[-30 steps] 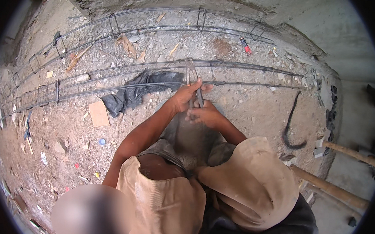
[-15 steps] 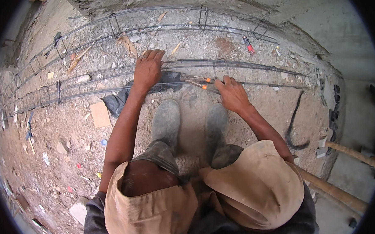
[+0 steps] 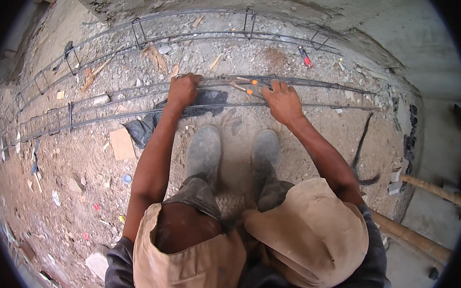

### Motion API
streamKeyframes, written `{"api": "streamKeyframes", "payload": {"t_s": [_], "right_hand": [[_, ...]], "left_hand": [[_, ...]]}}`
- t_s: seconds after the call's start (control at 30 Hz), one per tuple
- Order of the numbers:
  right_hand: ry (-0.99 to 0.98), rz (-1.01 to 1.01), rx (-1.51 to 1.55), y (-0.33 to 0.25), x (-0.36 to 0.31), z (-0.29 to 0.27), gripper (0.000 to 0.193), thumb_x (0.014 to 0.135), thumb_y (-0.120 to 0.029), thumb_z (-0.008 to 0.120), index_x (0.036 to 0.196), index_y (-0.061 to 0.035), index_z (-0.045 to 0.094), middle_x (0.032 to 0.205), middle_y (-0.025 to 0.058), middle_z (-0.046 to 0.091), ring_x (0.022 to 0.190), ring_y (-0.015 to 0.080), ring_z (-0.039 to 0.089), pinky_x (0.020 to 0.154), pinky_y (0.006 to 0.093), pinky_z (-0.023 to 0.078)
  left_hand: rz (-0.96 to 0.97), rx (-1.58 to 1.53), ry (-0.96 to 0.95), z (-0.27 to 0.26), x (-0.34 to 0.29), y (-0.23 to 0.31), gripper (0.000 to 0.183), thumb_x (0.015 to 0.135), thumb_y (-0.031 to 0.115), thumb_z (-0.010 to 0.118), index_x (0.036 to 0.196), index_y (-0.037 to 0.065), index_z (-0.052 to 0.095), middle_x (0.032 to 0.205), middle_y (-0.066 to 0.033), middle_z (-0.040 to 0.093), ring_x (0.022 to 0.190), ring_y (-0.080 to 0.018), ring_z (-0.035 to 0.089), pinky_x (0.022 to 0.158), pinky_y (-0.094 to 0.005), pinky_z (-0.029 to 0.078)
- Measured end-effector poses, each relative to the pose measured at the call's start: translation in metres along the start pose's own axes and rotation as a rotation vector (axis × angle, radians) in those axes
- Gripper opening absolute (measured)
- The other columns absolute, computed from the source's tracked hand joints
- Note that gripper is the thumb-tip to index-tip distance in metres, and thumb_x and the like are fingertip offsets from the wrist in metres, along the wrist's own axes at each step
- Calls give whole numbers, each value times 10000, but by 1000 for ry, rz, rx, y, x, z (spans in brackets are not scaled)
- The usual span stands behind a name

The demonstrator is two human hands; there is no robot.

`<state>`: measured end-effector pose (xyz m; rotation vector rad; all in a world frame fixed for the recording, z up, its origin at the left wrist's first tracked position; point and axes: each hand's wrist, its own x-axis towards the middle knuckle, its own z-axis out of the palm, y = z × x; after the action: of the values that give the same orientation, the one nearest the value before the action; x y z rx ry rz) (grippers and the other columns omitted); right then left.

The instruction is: The person assembles a rebar structure by picking up metal stirrups from the ground and sliding them onto parallel rebar rods, then using wire and pliers to tie the stirrups in place.

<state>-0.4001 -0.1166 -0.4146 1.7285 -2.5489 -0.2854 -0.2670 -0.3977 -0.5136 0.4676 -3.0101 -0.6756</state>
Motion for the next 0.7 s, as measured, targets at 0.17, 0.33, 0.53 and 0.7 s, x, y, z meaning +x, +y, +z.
{"api": "streamKeyframes", "payload": {"t_s": [0.17, 0.33, 0.53, 0.7], "right_hand": [[15, -262, 38, -8, 1, -9, 128, 805, -140, 600, 930, -111, 604, 943, 88, 564, 896, 272, 608, 719, 416, 526], [-10, -36, -20, -4, 2, 2, 106, 808, -144, 593, 902, -100, 612, 905, 86, 580, 873, 256, 614, 689, 404, 520], [37, -12, 6, 0, -4, 3, 140, 793, -114, 591, 930, -87, 605, 890, 92, 575, 854, 264, 617, 670, 408, 518], [-11, 29, 129, -12, -1, 4, 185, 789, -74, 592, 974, -72, 594, 931, 119, 586, 878, 293, 622, 685, 421, 521]], "left_hand": [[3, -16, 43, 1, -2, -1, 239, 900, 165, 542, 1096, 150, 677, 1025, -101, 672, 947, -314, 641, 835, -482, 446], [-39, -45, 47, 6, 1, -3, 257, 894, 172, 530, 1106, 160, 674, 1061, -88, 678, 952, -314, 653, 855, -506, 434], [-63, -21, 16, 4, 1, 7, 228, 938, 204, 517, 1088, 142, 676, 1091, -86, 674, 994, -315, 639, 871, -485, 446], [-31, 5, 58, 4, 0, 4, 221, 924, 196, 531, 1082, 142, 677, 1065, -95, 674, 976, -322, 639, 868, -487, 443]]}}
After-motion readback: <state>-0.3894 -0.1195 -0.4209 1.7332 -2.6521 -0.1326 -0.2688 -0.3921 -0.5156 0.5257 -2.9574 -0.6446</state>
